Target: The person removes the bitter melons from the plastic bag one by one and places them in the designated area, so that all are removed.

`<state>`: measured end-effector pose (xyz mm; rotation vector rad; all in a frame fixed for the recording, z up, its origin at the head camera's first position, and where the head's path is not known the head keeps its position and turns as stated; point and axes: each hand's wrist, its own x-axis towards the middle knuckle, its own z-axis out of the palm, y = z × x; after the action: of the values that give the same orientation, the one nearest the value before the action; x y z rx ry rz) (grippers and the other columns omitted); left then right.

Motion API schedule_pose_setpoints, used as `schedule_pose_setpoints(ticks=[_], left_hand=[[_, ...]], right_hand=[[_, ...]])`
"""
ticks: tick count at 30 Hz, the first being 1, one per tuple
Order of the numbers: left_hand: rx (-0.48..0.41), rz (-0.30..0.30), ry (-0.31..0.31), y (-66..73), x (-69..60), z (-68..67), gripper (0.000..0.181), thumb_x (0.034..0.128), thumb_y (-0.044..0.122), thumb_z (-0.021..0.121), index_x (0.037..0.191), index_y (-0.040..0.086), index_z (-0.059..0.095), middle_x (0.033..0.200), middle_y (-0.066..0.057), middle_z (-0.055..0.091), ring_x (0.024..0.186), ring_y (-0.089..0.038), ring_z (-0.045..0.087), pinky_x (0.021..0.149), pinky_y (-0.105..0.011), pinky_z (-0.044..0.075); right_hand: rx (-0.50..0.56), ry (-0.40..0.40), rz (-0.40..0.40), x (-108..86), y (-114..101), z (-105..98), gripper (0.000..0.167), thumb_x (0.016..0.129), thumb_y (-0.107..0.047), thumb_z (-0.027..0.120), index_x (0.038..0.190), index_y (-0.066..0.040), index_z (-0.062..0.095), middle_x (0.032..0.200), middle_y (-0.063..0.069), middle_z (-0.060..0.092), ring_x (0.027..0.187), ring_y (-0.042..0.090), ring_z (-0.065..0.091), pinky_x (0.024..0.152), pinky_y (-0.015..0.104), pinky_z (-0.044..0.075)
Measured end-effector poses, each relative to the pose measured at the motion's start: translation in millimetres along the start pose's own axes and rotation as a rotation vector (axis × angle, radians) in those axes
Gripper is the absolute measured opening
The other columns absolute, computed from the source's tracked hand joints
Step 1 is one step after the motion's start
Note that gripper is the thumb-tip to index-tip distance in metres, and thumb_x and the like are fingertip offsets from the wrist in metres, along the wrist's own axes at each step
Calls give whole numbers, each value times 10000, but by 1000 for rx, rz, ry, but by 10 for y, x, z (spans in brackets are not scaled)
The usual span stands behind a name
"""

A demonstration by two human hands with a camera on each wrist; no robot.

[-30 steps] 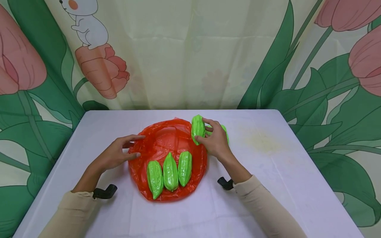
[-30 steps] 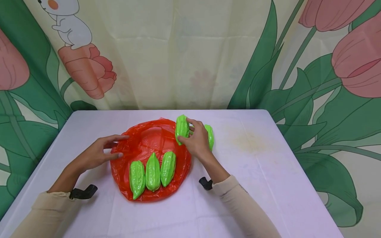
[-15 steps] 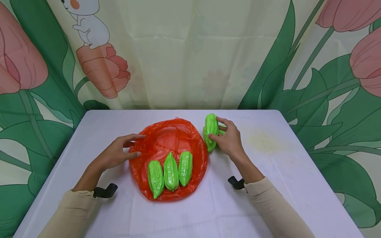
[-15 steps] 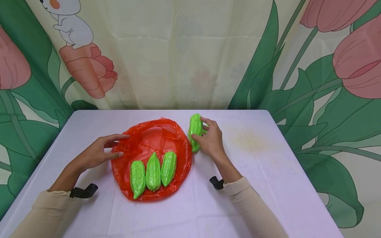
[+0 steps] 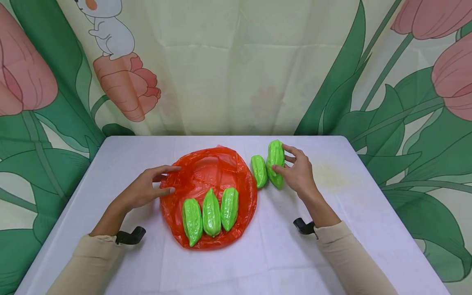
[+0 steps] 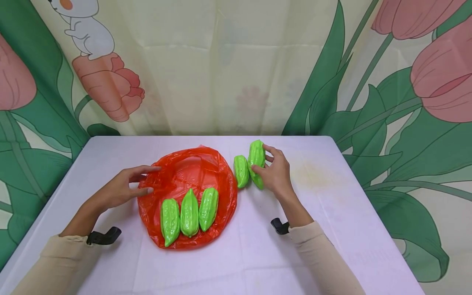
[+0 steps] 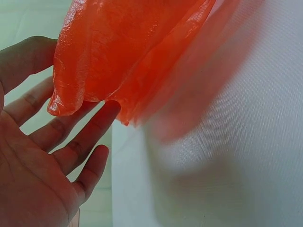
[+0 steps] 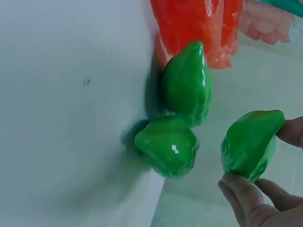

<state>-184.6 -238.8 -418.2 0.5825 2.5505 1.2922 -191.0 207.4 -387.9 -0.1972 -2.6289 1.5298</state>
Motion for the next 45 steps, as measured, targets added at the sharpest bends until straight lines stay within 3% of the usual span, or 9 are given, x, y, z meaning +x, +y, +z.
schedule_pose_setpoints(ticks=[21, 45], left_hand=[[8, 2, -7, 5, 6, -2, 614, 953, 152, 790, 1522, 101, 564, 1574, -221, 530, 1328, -453, 587, 1010, -566, 605], [-2, 2, -4, -17, 2, 11, 628, 947, 156, 796, 1525, 101, 558, 1565, -223, 535, 1305, -445, 594, 961, -517, 635]], right_hand=[[-65, 12, 67, 70, 303, -296, 797, 929, -31, 778, 1634, -111, 416, 1698, 217, 324, 1502, 402, 493, 1127, 516, 531], [-152, -94, 94, 135, 557, -283, 812, 929, 15, 756, 1643, -74, 380, 1694, 266, 332, 1514, 461, 452, 1169, 562, 488]])
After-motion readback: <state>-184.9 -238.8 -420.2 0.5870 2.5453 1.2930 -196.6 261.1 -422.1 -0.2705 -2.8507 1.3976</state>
